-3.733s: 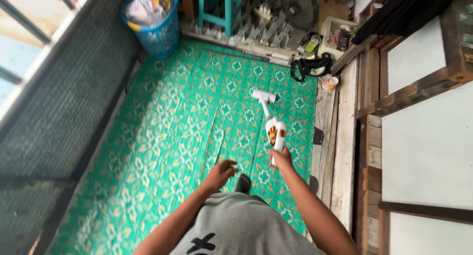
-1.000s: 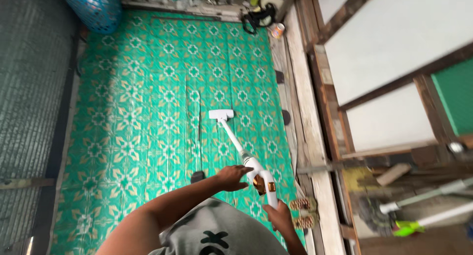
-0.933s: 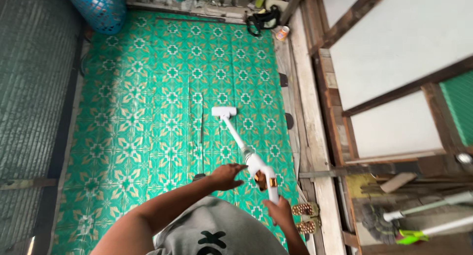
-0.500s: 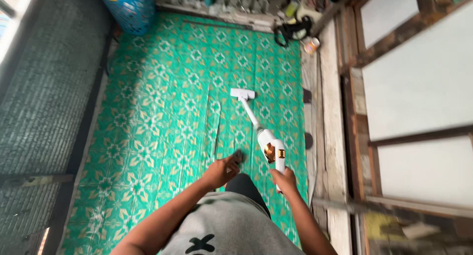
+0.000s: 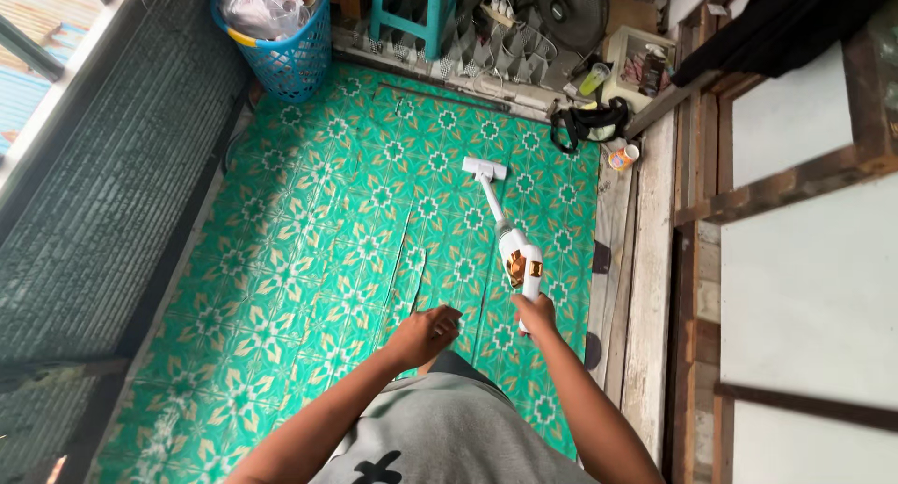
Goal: The person vacuums a green patterned floor using a white cordless stick vacuum. They move the vacuum head back and forth across the floor in a small, cluttered room.
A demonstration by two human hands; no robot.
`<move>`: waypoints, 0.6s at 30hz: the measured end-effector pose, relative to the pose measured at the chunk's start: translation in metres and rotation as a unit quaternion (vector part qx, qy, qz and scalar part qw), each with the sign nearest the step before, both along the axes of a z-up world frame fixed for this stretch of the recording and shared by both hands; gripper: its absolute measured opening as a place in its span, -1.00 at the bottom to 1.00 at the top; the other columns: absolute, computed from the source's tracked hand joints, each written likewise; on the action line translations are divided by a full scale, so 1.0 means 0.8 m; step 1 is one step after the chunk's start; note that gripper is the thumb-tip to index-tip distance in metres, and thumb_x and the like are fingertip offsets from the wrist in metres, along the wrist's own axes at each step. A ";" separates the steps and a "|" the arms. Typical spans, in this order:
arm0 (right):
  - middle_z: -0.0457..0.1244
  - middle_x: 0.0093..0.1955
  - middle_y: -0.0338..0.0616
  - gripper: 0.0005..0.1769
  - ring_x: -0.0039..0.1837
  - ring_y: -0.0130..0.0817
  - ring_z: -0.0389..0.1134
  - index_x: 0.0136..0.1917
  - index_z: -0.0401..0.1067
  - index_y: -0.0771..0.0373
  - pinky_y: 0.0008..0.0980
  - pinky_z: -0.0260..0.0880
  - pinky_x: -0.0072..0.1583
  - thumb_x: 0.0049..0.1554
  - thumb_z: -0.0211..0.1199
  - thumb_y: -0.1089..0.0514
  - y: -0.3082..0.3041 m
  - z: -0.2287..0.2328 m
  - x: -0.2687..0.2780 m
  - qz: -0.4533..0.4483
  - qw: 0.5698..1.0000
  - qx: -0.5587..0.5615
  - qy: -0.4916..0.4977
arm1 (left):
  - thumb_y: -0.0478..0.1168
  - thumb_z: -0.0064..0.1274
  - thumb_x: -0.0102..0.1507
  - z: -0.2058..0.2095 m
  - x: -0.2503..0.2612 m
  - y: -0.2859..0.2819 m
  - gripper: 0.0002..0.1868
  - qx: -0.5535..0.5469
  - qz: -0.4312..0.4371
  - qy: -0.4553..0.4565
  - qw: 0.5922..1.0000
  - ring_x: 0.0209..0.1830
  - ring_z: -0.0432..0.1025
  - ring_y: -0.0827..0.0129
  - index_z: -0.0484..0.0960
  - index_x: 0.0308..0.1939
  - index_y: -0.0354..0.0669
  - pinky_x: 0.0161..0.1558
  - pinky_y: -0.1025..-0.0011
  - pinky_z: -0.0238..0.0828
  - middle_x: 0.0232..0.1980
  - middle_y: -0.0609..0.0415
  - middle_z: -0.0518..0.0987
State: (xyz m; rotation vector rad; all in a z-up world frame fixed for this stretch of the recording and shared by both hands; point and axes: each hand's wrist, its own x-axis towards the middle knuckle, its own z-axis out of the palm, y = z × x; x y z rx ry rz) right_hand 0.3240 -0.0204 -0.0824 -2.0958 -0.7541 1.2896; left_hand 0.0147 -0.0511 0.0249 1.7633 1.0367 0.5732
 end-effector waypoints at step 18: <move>0.34 -0.42 -0.04 -0.59 -0.49 -0.19 0.35 -0.09 0.46 0.39 -0.20 0.35 -0.45 0.01 0.23 -0.04 -0.093 0.002 0.001 0.022 0.988 -0.053 -0.143 | -0.19 0.11 0.30 0.010 -0.004 -0.022 -0.66 -0.010 -0.034 0.014 0.999 -0.11 0.66 0.23 0.60 0.15 -0.16 -0.03 0.30 0.60 -0.11 0.01 0.74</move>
